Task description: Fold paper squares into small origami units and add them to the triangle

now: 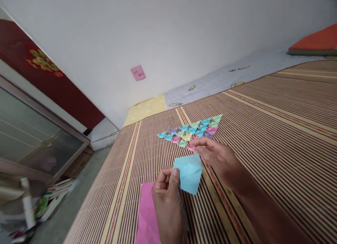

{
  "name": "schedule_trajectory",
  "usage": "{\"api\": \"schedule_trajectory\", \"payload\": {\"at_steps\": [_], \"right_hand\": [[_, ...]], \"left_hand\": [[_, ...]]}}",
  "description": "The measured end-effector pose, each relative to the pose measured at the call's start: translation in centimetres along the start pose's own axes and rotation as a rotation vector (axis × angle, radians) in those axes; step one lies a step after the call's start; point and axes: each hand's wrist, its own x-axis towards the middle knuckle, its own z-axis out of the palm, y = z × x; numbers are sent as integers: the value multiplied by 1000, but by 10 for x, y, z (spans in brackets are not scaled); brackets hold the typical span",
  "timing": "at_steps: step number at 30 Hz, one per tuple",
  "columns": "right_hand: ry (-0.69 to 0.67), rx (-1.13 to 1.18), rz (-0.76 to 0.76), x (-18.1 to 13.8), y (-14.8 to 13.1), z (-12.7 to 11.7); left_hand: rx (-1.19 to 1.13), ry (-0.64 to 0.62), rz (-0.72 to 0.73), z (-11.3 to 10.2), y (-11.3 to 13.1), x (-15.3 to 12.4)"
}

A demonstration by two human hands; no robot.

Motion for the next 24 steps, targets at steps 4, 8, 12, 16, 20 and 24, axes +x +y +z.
{"api": "schedule_trajectory", "payload": {"at_steps": [4,8,12,16,20,24], "right_hand": [[77,-78,-111,-2,-6,2],[-94,-120,-108,-5,-18,5],[-285,-80,26,-6,-20,10],[-344,-13,91,-7,-16,12],[-377,42,117,-8,-11,12],[-448,46,122,-7,-6,13]], "left_hand": [[28,24,32,0,1,1],[27,28,36,0,0,1],[-6,24,34,-1,-5,0],[-46,-7,-9,-1,-7,2],[-113,-16,-27,0,-6,0],[-185,-2,-21,2,-6,-1]]}}
